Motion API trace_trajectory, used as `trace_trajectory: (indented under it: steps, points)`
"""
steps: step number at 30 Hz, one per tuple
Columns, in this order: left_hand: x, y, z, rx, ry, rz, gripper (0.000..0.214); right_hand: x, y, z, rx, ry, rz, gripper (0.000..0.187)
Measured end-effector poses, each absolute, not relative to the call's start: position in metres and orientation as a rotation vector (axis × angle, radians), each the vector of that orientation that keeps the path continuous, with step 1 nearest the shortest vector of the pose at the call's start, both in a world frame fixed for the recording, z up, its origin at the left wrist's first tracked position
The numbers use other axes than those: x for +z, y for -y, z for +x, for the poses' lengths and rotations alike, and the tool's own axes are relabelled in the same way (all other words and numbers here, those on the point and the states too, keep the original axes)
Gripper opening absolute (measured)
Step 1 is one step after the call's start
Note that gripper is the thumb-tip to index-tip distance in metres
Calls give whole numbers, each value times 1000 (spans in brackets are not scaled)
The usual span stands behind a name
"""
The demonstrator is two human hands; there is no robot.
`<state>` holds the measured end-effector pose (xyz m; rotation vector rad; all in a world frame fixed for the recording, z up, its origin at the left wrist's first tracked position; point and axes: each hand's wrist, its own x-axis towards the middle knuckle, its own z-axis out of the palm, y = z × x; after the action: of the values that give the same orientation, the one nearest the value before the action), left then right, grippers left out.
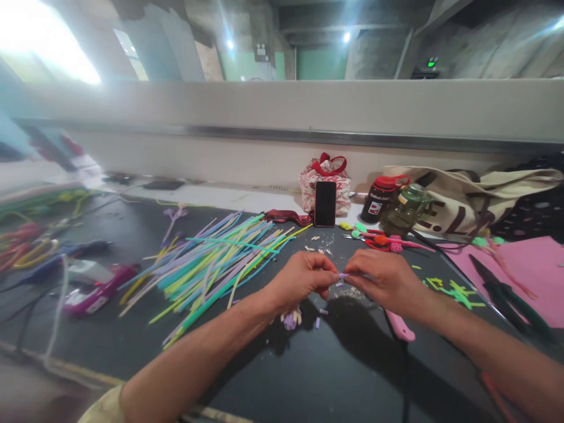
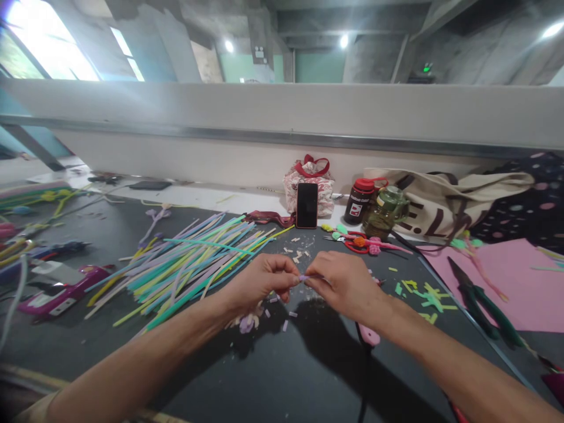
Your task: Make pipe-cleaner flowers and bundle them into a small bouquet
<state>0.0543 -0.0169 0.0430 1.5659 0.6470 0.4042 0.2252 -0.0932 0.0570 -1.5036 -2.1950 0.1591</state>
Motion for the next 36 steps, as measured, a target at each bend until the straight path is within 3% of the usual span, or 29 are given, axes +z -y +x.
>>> trace_trajectory:
  steps: [5,8,13,17,20,23,28,36]
  points:
    - [47,16,47,577,-468,2326,17,51,98,218,1276,1463,-1469,17]
    - [48,12,44,632,-240,2630,23,40,100,215,1591,1124,-1264,22]
    - [49,2,45,544,-332,2674,22,37,98,216,1438,1218,-1420,24]
    - [62,12,40,911,-431,2524,54,40,96,214,1266,1074,-1420,26]
    - [59,28,37,955,-656,2101,20,38,103,207,1089,966,-1421,26]
    - [42,35,42,584,-745,1563,31,30,113,195,880,1080,-1505,25]
    - [22,27,53,608,-613,1125,33,10,125,174,644,1280,-1669,25]
    - [20,24,51,575,-617,1070,32,-3,117,175,756,1335,-1676,27]
